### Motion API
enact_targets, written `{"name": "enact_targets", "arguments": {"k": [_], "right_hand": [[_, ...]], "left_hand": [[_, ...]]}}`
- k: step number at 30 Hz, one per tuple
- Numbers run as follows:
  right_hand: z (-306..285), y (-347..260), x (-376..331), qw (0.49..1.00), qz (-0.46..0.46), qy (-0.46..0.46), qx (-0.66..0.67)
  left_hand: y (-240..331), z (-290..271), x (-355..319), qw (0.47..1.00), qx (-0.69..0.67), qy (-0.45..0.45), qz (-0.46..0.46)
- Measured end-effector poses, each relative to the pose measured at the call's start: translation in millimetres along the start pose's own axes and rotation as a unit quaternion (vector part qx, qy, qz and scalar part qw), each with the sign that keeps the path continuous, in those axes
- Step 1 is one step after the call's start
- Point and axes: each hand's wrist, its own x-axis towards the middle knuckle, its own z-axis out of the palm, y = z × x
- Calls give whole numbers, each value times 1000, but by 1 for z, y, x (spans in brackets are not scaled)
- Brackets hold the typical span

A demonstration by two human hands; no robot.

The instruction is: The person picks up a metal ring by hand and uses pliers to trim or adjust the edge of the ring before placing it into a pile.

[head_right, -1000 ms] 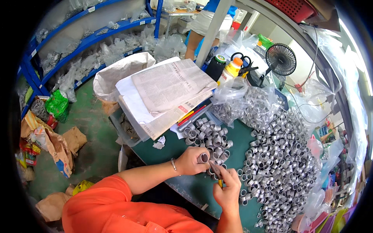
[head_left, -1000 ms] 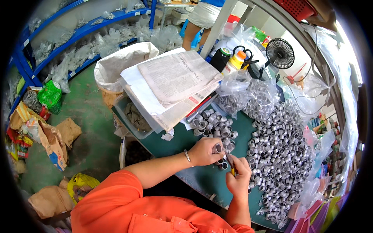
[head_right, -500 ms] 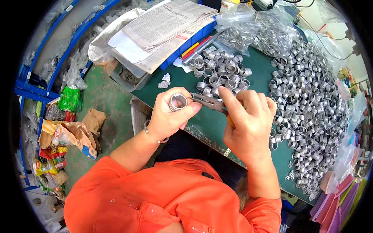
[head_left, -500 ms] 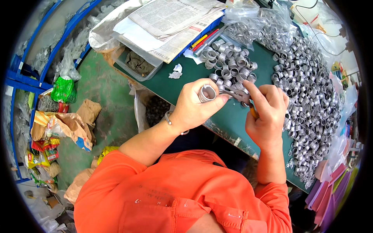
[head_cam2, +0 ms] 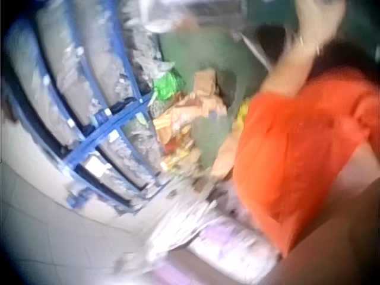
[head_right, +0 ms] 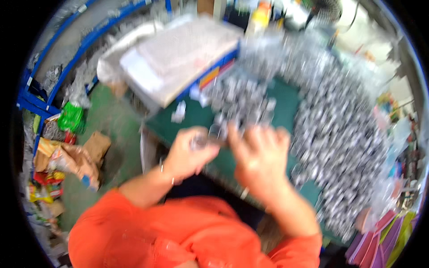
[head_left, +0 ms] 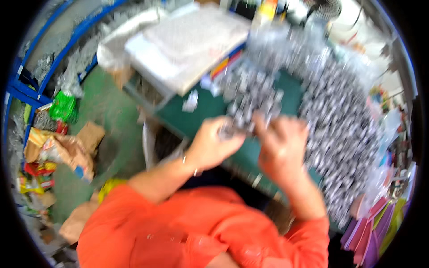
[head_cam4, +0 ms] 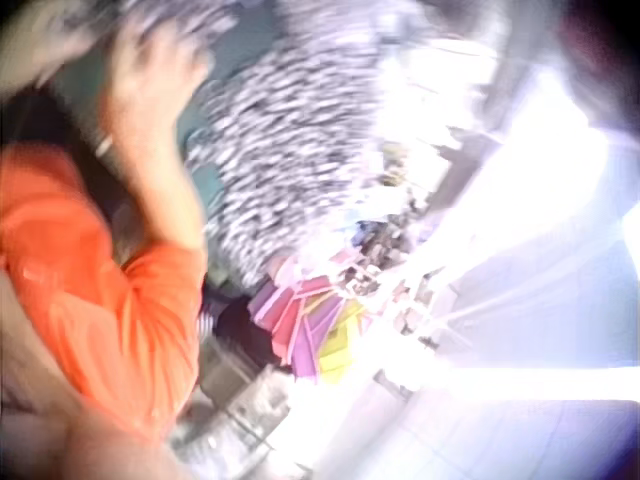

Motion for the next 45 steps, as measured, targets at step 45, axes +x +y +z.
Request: {"name": "enact_targets", "arguments": {"k": [45], "right_hand": [[1,12,-129,769,487,75,407]], "left_hand": [[-5,-125,392,891,-309,214,-255]]}}
